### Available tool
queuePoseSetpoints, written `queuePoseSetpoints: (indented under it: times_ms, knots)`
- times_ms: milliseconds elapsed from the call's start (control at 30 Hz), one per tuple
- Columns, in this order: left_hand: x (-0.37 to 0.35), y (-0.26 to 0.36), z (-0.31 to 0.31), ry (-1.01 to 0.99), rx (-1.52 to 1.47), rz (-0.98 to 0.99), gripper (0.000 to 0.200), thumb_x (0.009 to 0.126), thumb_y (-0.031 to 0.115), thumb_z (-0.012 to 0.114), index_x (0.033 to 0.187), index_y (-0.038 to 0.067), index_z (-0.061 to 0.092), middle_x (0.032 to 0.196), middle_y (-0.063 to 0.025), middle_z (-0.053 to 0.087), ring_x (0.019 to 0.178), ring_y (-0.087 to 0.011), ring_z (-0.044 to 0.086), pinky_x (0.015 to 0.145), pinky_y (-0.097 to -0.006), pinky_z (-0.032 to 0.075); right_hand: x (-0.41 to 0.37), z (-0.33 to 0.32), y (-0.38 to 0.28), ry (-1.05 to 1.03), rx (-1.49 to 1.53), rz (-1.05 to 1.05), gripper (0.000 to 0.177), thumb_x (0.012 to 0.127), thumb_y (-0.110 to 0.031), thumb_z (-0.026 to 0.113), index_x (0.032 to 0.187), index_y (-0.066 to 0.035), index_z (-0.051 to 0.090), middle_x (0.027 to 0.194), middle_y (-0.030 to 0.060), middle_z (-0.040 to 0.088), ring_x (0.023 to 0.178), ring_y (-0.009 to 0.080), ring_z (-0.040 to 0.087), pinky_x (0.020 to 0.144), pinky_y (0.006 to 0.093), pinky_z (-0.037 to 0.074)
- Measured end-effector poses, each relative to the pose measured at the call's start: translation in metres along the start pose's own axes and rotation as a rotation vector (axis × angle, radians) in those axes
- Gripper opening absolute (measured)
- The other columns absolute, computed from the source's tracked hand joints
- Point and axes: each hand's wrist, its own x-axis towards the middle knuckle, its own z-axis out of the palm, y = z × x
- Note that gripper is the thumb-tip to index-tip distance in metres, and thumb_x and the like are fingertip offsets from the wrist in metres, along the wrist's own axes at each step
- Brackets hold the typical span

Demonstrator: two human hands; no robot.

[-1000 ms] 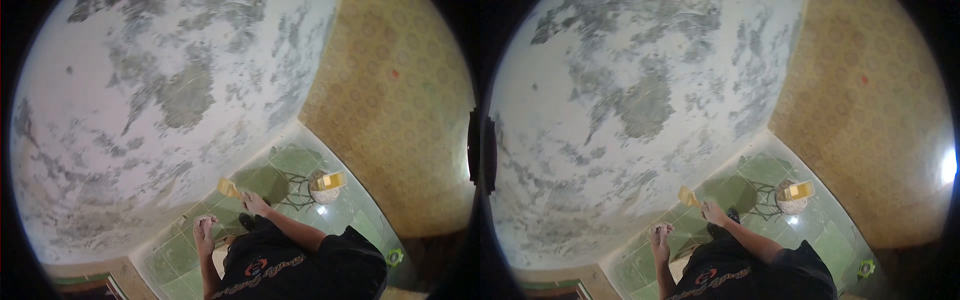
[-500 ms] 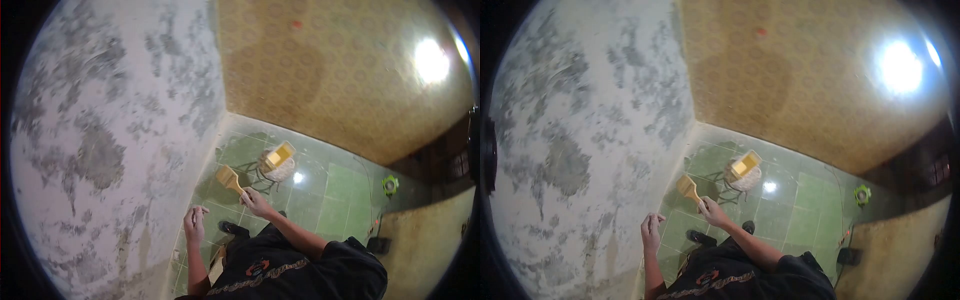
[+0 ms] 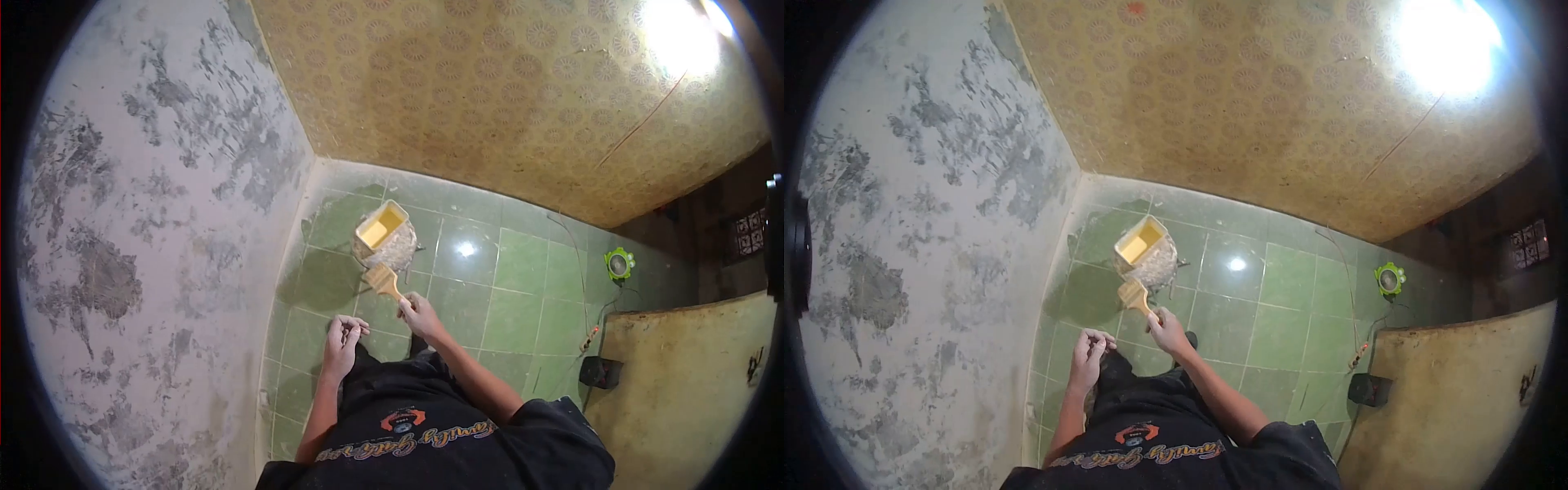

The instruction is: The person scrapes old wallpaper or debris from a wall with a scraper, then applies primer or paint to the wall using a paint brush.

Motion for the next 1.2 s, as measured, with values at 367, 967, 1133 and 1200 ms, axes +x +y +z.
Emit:
queuePoseSetpoints:
  times_ms: [367,967,1133,1200]
  knots:
    - [0.103,-0.044,-0.025,0.037,0.057,-0.078,0.005,0.095,0.002,0.047,0.097,0.007,0.047,0.108,-0.0095,0.059,0.089,-0.0157,0.063,0.080,-0.0291,0.048,0.089,-0.044,-0.015,0.165,-0.297,-0.023,0.030,0.098,-0.025,0.057,0.098,0.003,0.066,0.069,0.0116,0.061,0.063,0.0200,0.059,0.061,0.0360,0.047]
    - [0.310,-0.258,-0.023,0.121,0.024,-0.697,0.021,0.100,0.019,0.053,0.114,0.004,0.052,0.098,-0.0050,0.062,0.079,-0.0154,0.067,0.069,-0.0298,0.052,0.303,-0.019,0.027,-0.056,-0.838,-0.295,0.034,0.087,-0.013,0.066,0.121,-0.010,0.063,0.096,0.0117,0.063,0.093,0.0311,0.059,0.083,0.0419,0.050]
    - [0.319,-0.287,-0.016,0.217,-0.019,-0.764,0.023,0.104,0.026,0.048,0.116,0.007,0.051,0.104,-0.0048,0.065,0.084,-0.0130,0.066,0.068,-0.0292,0.050,0.311,-0.015,0.034,-0.019,-0.801,-0.181,0.036,0.084,-0.011,0.068,0.120,-0.011,0.064,0.103,0.0100,0.063,0.095,0.0304,0.059,0.085,0.0419,0.049]
    - [0.325,-0.289,-0.014,0.250,-0.042,-0.788,0.024,0.104,0.028,0.047,0.116,0.007,0.051,0.105,-0.0048,0.066,0.084,-0.0129,0.066,0.068,-0.0289,0.050,0.307,-0.017,0.042,-0.018,-0.802,-0.154,0.038,0.084,-0.010,0.068,0.121,-0.012,0.064,0.104,0.0097,0.064,0.096,0.0301,0.059,0.086,0.0412,0.049]
